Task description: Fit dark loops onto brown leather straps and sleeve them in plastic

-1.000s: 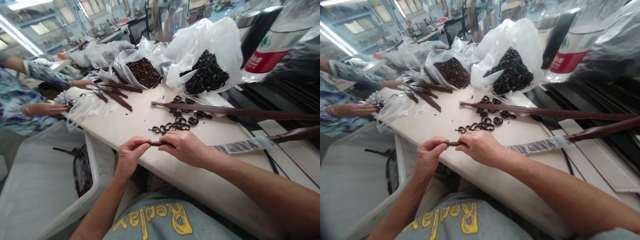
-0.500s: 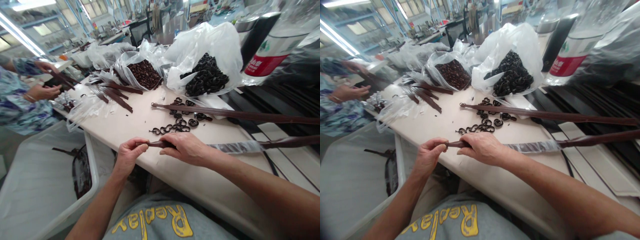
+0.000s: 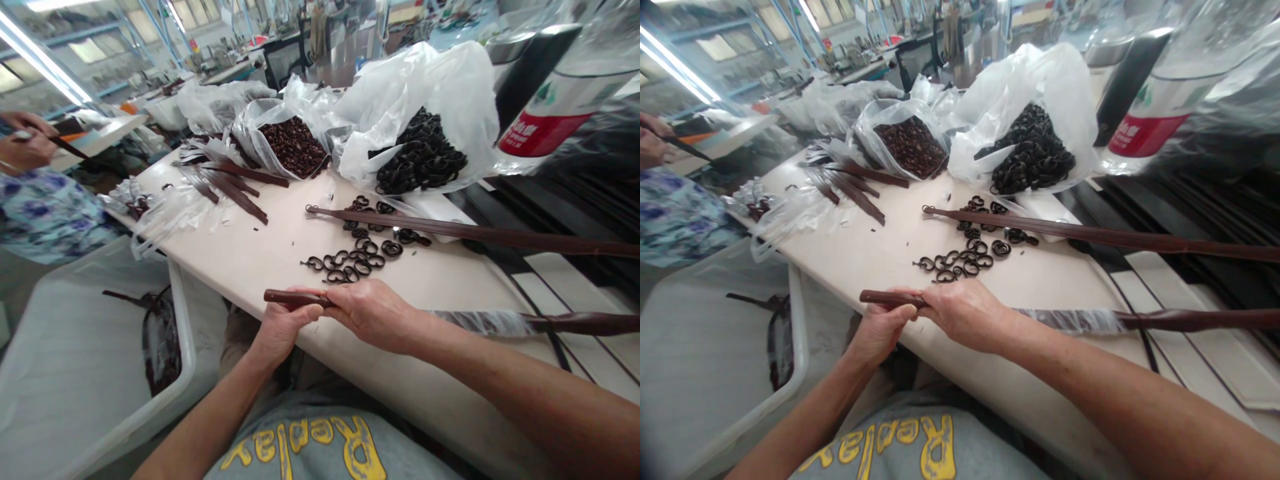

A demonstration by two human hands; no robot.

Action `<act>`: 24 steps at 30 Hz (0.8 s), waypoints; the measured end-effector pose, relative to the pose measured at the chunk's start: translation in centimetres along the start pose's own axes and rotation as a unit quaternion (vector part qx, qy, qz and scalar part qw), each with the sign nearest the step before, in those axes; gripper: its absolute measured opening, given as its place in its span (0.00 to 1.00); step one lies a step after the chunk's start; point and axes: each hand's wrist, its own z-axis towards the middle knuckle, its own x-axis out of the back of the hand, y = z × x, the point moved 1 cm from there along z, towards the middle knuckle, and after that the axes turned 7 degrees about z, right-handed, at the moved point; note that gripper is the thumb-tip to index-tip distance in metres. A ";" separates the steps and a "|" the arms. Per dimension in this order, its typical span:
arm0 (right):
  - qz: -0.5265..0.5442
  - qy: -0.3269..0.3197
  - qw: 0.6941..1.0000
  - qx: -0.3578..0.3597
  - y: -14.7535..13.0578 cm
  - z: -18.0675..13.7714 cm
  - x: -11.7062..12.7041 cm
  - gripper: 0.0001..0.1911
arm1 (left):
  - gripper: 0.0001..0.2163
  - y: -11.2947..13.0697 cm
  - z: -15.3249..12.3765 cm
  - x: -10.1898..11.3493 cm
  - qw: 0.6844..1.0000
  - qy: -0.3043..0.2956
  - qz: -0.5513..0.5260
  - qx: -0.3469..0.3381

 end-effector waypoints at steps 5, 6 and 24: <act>0.013 -0.015 1.000 -0.012 0.1 0.1 0.6 0.17 | 0.06 0.5 0.5 0.9 0.997 0.015 0.025 -0.070; 0.016 -0.016 1.000 -0.012 0.3 0.1 0.8 0.17 | 0.06 0.8 0.7 1.3 0.996 0.031 0.023 -0.076; -0.010 0.005 1.000 -0.030 0.4 0.1 1.0 0.18 | 0.10 1.3 1.2 -0.3 0.999 0.024 -0.026 -0.016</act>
